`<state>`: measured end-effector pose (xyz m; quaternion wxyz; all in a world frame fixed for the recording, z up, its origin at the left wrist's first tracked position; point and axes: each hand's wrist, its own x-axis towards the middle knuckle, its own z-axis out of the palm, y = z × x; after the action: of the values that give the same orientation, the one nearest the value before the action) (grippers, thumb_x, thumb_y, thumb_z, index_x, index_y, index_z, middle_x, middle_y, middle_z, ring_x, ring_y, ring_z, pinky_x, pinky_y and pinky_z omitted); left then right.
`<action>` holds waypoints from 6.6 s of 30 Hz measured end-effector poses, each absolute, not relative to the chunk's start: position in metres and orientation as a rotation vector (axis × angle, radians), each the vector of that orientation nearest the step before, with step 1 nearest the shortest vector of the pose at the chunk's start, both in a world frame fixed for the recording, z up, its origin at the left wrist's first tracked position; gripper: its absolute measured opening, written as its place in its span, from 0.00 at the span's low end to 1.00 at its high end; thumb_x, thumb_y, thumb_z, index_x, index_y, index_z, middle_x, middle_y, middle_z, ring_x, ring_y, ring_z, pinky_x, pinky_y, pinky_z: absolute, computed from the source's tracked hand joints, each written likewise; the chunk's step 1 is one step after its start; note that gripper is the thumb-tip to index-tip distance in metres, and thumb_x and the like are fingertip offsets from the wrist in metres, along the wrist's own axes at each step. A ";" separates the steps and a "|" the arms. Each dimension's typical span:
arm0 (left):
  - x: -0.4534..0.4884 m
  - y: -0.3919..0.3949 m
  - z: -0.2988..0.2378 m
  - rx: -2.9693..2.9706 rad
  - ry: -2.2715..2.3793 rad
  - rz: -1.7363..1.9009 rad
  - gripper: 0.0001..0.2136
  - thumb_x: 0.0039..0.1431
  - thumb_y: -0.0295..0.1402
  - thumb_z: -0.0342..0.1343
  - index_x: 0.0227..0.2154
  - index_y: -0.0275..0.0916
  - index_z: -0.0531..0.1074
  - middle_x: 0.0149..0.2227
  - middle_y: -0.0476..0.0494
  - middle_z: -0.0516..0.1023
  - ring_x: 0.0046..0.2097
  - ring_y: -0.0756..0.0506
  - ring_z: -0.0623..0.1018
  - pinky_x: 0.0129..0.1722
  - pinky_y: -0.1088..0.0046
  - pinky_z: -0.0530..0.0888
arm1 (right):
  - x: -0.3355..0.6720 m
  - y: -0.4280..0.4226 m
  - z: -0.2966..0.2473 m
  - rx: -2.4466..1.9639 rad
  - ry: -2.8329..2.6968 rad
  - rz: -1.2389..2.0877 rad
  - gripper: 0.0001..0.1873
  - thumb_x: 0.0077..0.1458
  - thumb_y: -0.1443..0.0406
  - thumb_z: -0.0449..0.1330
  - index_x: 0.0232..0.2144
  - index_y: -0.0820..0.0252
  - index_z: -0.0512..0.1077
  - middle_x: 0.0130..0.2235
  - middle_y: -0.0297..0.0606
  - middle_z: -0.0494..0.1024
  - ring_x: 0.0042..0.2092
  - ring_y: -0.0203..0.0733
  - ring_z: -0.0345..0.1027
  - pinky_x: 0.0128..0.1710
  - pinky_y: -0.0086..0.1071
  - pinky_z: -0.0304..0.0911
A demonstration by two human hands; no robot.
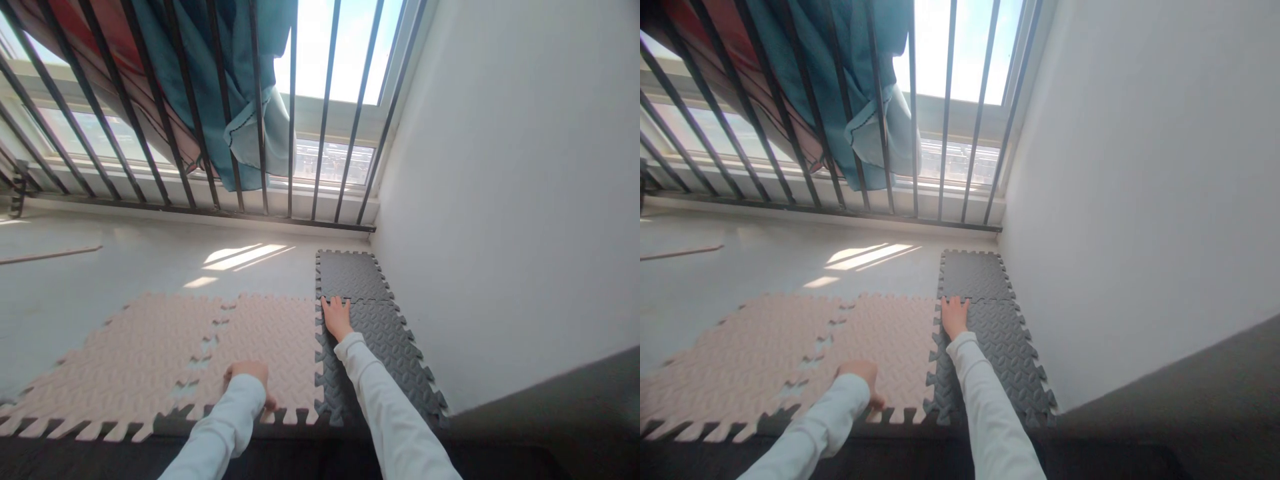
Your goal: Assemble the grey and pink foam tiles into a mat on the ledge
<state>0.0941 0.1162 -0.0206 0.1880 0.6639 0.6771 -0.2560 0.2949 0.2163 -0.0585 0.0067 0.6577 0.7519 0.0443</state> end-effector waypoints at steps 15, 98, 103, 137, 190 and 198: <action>0.096 0.118 -0.018 1.872 1.896 -0.725 0.24 0.24 0.42 0.63 0.32 0.40 0.76 0.39 0.33 0.77 0.41 0.32 0.75 0.38 0.50 0.70 | 0.294 0.220 -0.060 2.121 2.313 0.097 0.23 0.53 0.73 0.38 0.49 0.68 0.63 0.54 0.54 0.60 0.53 0.50 0.50 0.48 0.54 0.47; -0.007 0.184 0.060 1.836 2.729 0.392 0.20 0.56 0.36 0.35 0.38 0.36 0.71 0.38 0.37 0.75 0.37 0.41 0.74 0.33 0.69 0.67 | 0.285 0.045 -0.043 2.278 2.085 -0.231 0.24 0.42 0.64 0.55 0.46 0.57 0.67 0.53 0.56 0.62 0.53 0.56 0.57 0.45 0.45 0.54; 0.068 0.242 0.034 2.072 2.476 0.256 0.18 0.58 0.34 0.34 0.40 0.38 0.69 0.44 0.38 0.73 0.40 0.43 0.74 0.37 0.68 0.68 | 0.282 0.054 -0.064 2.348 2.082 -0.225 0.21 0.42 0.64 0.57 0.43 0.56 0.69 0.52 0.54 0.65 0.52 0.55 0.58 0.45 0.44 0.54; 0.188 0.285 -0.068 2.359 1.929 0.009 0.14 0.58 0.33 0.38 0.37 0.40 0.68 0.43 0.41 0.72 0.43 0.46 0.73 0.40 0.72 0.65 | 0.263 0.058 -0.094 2.515 2.027 -0.173 0.14 0.52 0.66 0.49 0.37 0.61 0.73 0.49 0.57 0.68 0.53 0.56 0.58 0.45 0.47 0.54; 0.173 0.283 -0.083 2.304 1.744 -0.187 0.24 0.58 0.40 0.36 0.57 0.40 0.51 0.62 0.43 0.46 0.62 0.45 0.48 0.58 0.56 0.50 | 0.260 0.050 -0.049 2.349 1.967 -0.298 0.26 0.39 0.60 0.59 0.42 0.68 0.68 0.52 0.64 0.62 0.56 0.64 0.49 0.46 0.48 0.50; 0.128 0.253 -0.092 2.184 2.004 -0.198 0.26 0.57 0.41 0.35 0.58 0.37 0.48 0.63 0.39 0.42 0.62 0.43 0.46 0.58 0.55 0.49 | 0.266 0.043 -0.032 2.365 2.050 -0.292 0.23 0.40 0.62 0.57 0.41 0.69 0.68 0.50 0.63 0.64 0.54 0.61 0.53 0.46 0.44 0.51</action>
<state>0.1282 0.2527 -0.0921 0.0854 0.7325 0.6721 -0.0663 0.2664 0.0433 -0.0321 -0.0010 0.7524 0.6521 -0.0929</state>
